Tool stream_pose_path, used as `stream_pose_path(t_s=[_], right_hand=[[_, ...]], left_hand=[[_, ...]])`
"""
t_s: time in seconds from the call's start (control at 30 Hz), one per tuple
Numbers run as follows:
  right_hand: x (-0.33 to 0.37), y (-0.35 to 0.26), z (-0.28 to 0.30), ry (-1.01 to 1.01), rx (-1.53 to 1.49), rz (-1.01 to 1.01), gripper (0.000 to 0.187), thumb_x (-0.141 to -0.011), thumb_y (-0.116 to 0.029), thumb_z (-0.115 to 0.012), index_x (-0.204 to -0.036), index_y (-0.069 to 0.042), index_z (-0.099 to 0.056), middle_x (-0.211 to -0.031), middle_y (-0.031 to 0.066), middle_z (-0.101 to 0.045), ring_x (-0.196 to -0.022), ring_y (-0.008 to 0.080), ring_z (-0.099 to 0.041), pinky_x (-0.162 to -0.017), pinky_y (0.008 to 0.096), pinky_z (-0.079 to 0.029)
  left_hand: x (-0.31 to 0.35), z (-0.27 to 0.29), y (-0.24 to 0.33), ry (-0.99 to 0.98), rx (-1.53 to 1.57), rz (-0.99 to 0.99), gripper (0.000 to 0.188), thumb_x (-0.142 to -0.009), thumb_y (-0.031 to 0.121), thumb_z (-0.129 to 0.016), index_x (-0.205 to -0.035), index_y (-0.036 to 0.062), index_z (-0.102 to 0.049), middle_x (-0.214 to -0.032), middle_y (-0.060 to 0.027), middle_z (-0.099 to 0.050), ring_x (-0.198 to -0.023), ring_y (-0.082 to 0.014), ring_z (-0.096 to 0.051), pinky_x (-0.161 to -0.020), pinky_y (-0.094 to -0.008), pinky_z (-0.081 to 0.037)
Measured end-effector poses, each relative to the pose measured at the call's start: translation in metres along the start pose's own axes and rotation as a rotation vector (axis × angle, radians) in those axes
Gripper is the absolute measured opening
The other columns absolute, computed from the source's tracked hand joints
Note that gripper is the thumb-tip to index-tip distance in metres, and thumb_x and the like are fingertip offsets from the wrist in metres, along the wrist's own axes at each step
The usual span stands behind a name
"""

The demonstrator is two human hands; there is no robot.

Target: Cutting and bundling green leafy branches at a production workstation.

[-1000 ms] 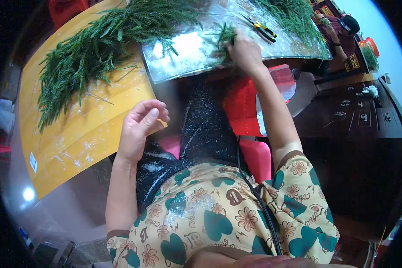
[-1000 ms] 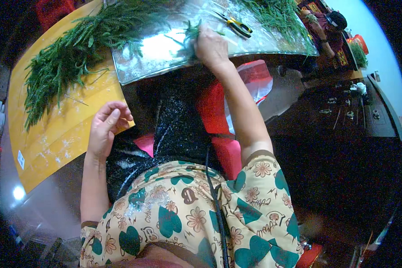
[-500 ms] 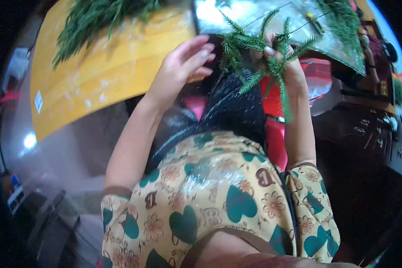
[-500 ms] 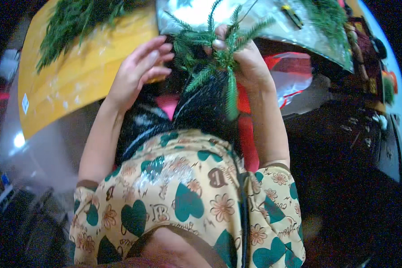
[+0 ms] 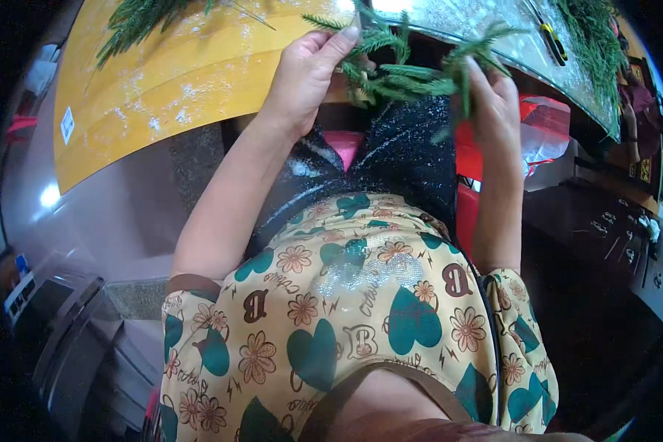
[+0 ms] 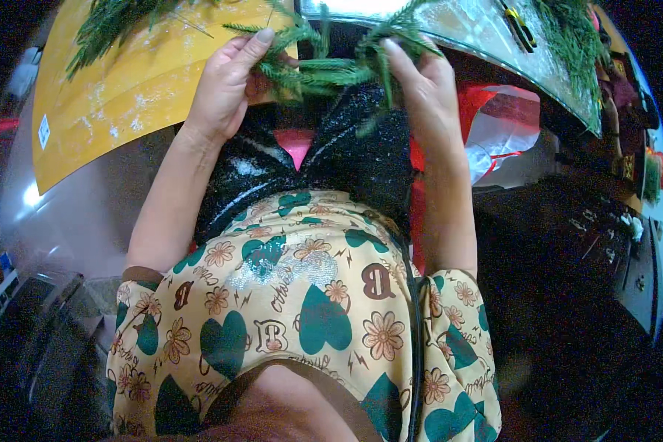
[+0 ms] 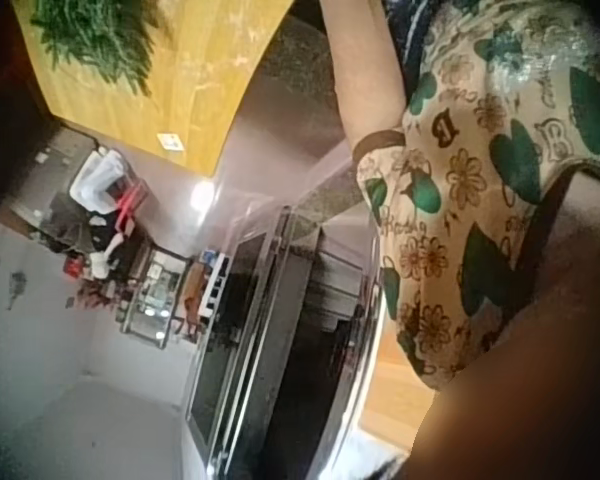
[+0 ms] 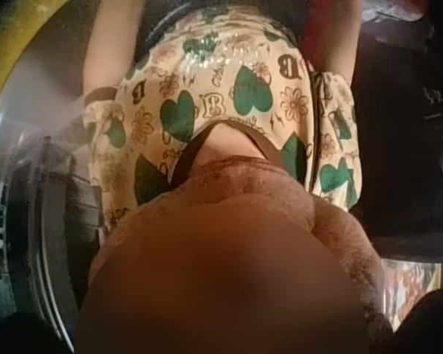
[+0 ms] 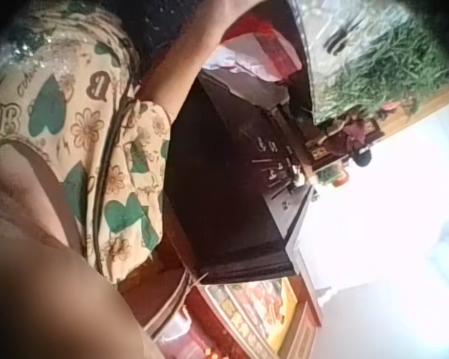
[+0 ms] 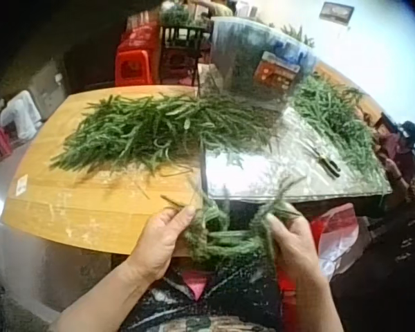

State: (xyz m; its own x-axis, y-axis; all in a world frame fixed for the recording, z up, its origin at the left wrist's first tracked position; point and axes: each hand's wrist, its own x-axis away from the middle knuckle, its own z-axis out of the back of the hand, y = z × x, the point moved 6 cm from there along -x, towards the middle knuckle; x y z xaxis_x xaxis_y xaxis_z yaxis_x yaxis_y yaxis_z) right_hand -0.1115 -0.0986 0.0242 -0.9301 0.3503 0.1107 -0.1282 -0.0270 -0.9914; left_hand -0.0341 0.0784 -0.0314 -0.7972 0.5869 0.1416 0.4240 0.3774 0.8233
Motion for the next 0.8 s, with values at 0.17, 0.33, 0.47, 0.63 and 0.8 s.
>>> stream_pose_path(t_s=[0.17,0.33,0.47,0.63,0.8], right_hand=[[0.012,-0.024,-0.025,-0.078,0.244,0.311,0.025,-0.084,-0.018,-0.059,-0.1,0.0,-0.054,-0.083,0.0063,-0.061,-0.073,0.0127,-0.058,-0.062,0.026,-0.047],[0.008,-0.031,-0.056,0.05,1.024,0.678,0.026,-0.081,-0.015,-0.061,-0.101,-0.001,-0.052,-0.082,0.0117,-0.061,-0.075,0.0221,-0.06,-0.068,0.0313,-0.048],[0.005,-0.025,-0.055,-0.001,0.767,0.671,0.026,-0.08,-0.013,-0.061,-0.101,-0.003,-0.051,-0.08,0.016,-0.059,-0.075,0.0303,-0.06,-0.065,0.0354,-0.048],[0.002,-0.006,-0.053,-0.11,0.876,0.445,0.026,-0.077,-0.01,-0.061,-0.1,-0.005,-0.049,-0.076,0.0191,-0.059,-0.073,0.037,-0.059,-0.059,0.0407,-0.047],[0.013,-0.013,-0.052,-0.053,1.063,0.449,0.027,-0.075,-0.007,-0.06,-0.099,-0.006,-0.049,-0.075,0.0192,-0.059,-0.072,0.0386,-0.058,-0.058,0.0431,-0.047]], left_hand=[[0.001,-0.006,0.002,0.035,-0.063,-0.067,0.024,-0.087,0.021,-0.057,-0.099,0.0006,-0.059,-0.088,-0.0045,-0.062,-0.076,-0.0106,-0.058,-0.069,-0.0254,-0.048],[0.005,-0.008,0.0,-0.009,-0.079,-0.061,0.025,-0.085,0.022,-0.058,-0.1,0.0006,-0.059,-0.088,-0.0047,-0.061,-0.074,-0.0091,-0.057,-0.067,-0.0227,-0.047],[0.004,-0.007,0.003,-0.083,-0.154,0.079,0.026,-0.083,0.022,-0.061,-0.099,0.0012,-0.059,-0.083,-0.0036,-0.061,-0.073,-0.0089,-0.057,-0.064,-0.0208,-0.046],[0.014,-0.022,0.001,-0.173,-0.055,0.178,0.031,-0.083,0.021,-0.06,-0.105,0.0009,-0.054,-0.089,-0.0051,-0.058,-0.08,-0.0086,-0.056,-0.066,-0.0198,-0.045],[0.017,-0.032,0.002,-0.224,-0.11,0.052,0.033,-0.084,0.018,-0.059,-0.11,0.0007,-0.049,-0.098,-0.0068,-0.055,-0.087,-0.0086,-0.054,-0.07,-0.0212,-0.046]])
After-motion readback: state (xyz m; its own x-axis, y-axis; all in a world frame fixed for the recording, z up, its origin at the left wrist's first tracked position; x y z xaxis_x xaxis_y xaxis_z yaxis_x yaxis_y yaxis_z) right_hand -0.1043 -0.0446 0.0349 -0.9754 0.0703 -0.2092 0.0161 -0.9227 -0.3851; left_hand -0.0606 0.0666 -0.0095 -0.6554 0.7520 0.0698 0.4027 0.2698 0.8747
